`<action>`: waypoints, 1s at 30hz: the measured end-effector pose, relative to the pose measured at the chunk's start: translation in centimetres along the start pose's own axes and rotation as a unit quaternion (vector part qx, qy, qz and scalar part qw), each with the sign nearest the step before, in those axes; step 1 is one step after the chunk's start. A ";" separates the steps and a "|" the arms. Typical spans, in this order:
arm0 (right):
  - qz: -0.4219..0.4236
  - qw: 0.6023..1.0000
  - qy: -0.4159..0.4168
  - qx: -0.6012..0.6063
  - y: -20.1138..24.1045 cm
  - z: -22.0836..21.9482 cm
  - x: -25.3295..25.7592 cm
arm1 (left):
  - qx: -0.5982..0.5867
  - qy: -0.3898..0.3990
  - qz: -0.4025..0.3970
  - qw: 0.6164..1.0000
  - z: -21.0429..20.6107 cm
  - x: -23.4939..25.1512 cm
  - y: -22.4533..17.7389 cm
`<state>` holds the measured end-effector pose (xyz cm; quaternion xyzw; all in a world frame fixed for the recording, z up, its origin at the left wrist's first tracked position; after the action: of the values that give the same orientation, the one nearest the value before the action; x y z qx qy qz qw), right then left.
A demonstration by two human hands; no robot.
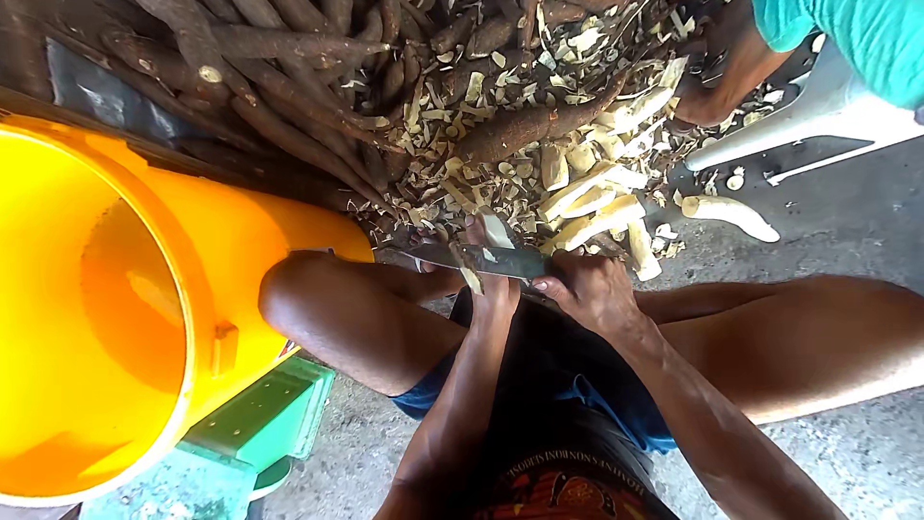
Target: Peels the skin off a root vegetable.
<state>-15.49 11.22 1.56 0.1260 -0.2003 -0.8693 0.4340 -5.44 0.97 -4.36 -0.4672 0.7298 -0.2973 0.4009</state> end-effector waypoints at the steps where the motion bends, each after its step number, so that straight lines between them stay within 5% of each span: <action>1: 0.002 1.000 -0.002 0.003 0.2 -0.1 -0.2 | 0.003 -0.002 0.005 1.000 -0.1 0.0 0.1; 11: -0.010 1.000 -0.007 -0.012 -0.9 -1.1 0.0 | 0.002 -0.015 -0.021 1.000 0.0 -0.2 -0.1; 15: -0.181 0.979 0.081 -0.039 -7.6 -2.3 1.2 | 0.016 -0.055 0.016 0.998 0.3 0.0 -1.5; 20: -0.058 0.997 0.036 0.035 -2.2 0.1 1.1 | 0.019 -0.026 -0.001 0.999 -0.1 -0.1 -1.2; 25: -0.163 0.982 0.086 -0.051 -7.3 -0.9 3.1 | 0.025 -0.011 0.016 0.999 -0.4 -0.3 -1.7; 30: -0.064 0.995 0.071 0.012 -3.9 0.3 2.6 | 0.005 -0.012 0.014 1.000 -0.4 -0.8 -0.8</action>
<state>-19.96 11.30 -0.07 0.2050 -0.1710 -0.8819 0.3886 -5.18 1.43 -3.27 -0.4589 0.7296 -0.2897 0.4162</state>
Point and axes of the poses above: each hand's wrist, its own x-axis towards the middle knuckle, its own z-axis out of the back of the hand, y = z × x, the point moved 7 cm from there along x, towards the middle knuckle, and after that the axes turned 15 degrees about -z, right-handed, at the moved point
